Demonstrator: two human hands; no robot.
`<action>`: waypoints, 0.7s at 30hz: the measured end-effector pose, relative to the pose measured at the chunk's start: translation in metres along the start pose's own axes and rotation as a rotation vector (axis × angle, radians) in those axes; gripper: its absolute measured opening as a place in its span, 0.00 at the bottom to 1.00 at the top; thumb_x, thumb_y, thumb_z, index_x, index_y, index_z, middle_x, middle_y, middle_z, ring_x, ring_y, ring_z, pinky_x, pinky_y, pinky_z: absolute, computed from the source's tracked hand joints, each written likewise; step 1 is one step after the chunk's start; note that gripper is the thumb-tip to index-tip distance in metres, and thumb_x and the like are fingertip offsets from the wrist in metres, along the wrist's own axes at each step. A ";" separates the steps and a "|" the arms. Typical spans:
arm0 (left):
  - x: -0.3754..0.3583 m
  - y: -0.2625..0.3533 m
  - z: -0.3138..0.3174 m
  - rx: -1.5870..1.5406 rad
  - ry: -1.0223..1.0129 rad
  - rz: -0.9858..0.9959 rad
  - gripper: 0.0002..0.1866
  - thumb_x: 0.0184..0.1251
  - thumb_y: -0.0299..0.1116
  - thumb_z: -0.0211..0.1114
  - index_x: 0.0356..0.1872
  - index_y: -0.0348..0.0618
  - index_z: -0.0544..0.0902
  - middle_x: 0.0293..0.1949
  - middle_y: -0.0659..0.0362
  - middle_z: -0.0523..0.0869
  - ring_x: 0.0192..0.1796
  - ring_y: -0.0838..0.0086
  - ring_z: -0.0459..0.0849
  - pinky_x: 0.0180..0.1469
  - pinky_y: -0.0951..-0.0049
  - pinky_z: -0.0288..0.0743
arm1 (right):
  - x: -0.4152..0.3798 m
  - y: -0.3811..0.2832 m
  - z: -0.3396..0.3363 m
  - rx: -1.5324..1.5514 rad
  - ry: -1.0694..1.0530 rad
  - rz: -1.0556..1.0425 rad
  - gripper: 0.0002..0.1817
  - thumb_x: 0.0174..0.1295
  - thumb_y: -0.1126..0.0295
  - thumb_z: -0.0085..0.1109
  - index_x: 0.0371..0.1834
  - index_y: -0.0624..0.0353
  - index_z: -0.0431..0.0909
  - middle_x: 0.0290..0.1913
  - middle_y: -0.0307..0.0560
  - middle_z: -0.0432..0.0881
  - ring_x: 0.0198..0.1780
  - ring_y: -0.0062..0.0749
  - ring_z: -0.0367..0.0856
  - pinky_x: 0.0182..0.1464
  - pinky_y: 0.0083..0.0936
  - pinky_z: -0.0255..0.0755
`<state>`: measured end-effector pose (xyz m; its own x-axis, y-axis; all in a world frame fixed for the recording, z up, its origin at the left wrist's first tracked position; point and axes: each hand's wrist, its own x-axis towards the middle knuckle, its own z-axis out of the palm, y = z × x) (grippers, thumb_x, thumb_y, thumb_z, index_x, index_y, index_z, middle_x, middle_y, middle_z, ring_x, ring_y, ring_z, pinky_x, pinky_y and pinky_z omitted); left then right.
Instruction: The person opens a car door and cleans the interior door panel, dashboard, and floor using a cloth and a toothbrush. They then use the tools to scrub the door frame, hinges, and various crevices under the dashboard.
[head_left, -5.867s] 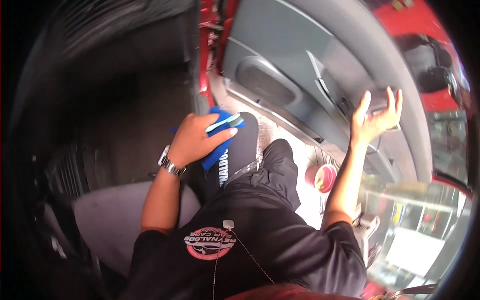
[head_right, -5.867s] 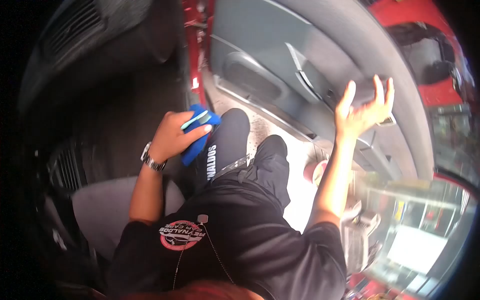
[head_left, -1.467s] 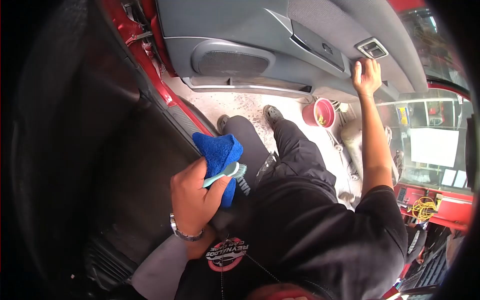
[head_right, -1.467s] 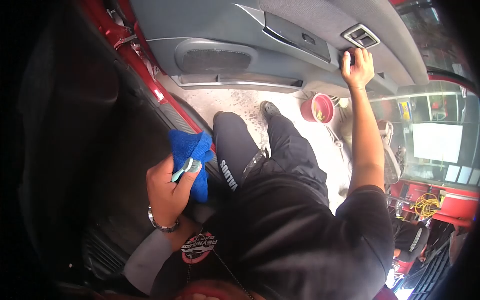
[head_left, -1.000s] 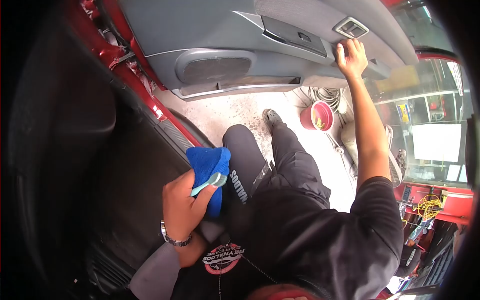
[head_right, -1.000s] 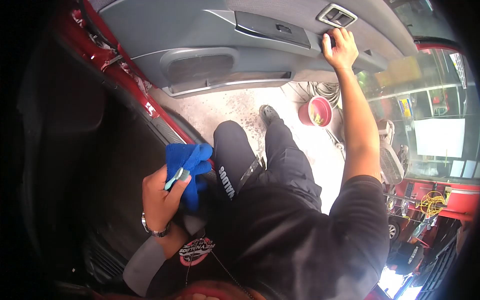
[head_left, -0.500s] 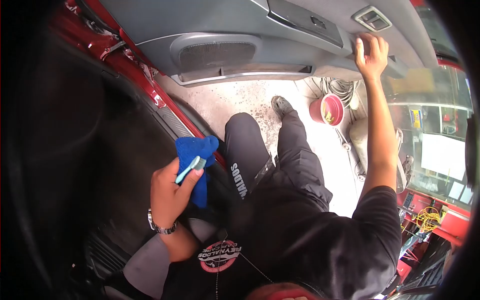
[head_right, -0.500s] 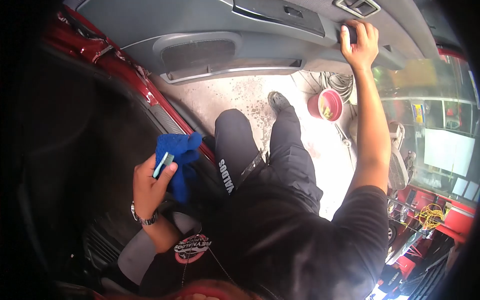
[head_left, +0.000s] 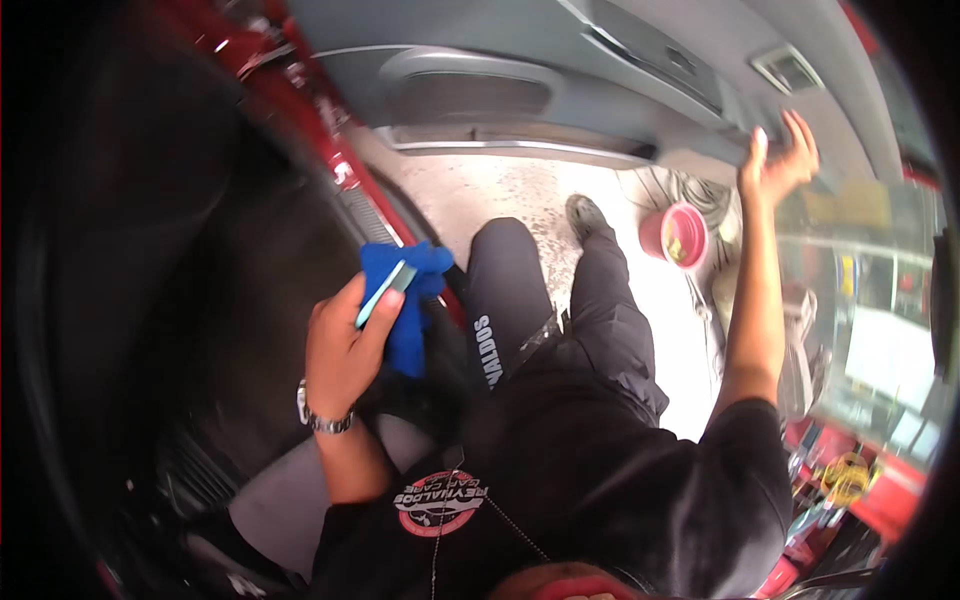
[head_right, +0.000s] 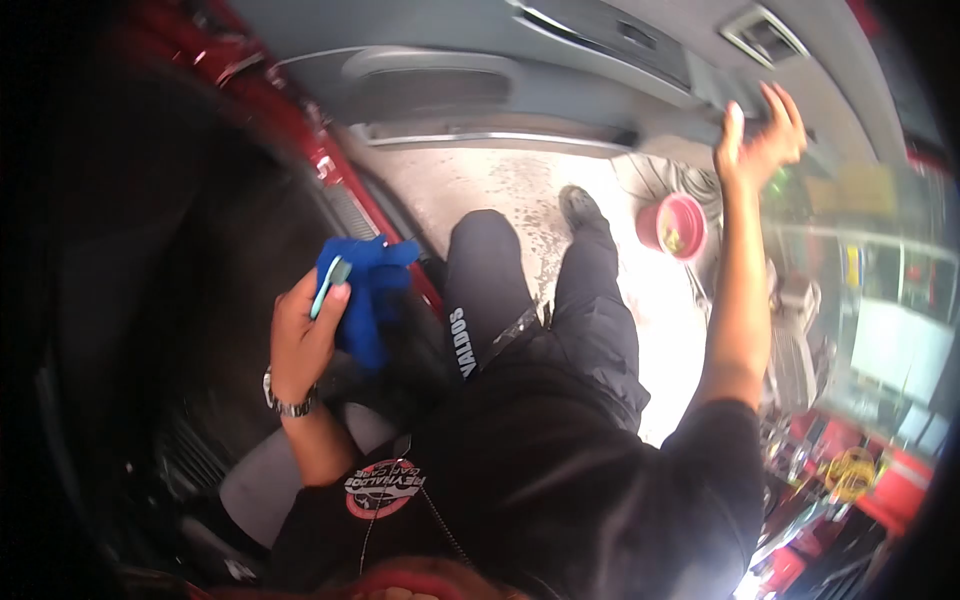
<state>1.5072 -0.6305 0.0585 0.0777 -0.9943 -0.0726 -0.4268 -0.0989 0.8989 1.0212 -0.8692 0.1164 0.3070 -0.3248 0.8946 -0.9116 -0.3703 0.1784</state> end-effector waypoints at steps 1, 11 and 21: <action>0.001 0.002 0.000 -0.054 0.002 0.004 0.13 0.74 0.39 0.67 0.42 0.37 0.84 0.23 0.50 0.80 0.23 0.63 0.79 0.29 0.69 0.69 | -0.002 -0.024 -0.006 0.038 0.015 0.017 0.25 0.62 0.62 0.71 0.61 0.57 0.79 0.61 0.52 0.81 0.64 0.47 0.75 0.69 0.42 0.63; -0.011 -0.048 0.011 -0.088 0.136 0.388 0.11 0.61 0.37 0.71 0.31 0.39 0.84 0.36 0.52 0.81 0.38 0.54 0.84 0.40 0.59 0.77 | -0.122 -0.361 -0.021 2.277 -1.210 1.313 0.51 0.70 0.31 0.50 0.84 0.55 0.50 0.81 0.49 0.61 0.78 0.45 0.64 0.78 0.46 0.61; -0.037 -0.016 -0.015 0.015 0.522 0.317 0.06 0.59 0.36 0.70 0.33 0.47 0.85 0.38 0.59 0.82 0.27 0.64 0.87 0.32 0.61 0.82 | -0.070 -0.449 0.059 2.054 -1.779 0.792 0.36 0.74 0.43 0.49 0.76 0.56 0.67 0.75 0.55 0.69 0.75 0.53 0.68 0.76 0.48 0.62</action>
<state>1.5244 -0.5919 0.0534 0.3746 -0.8255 0.4221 -0.5134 0.1944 0.8359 1.4254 -0.7310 -0.0505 0.9177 -0.2396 -0.3168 -0.1678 0.4891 -0.8559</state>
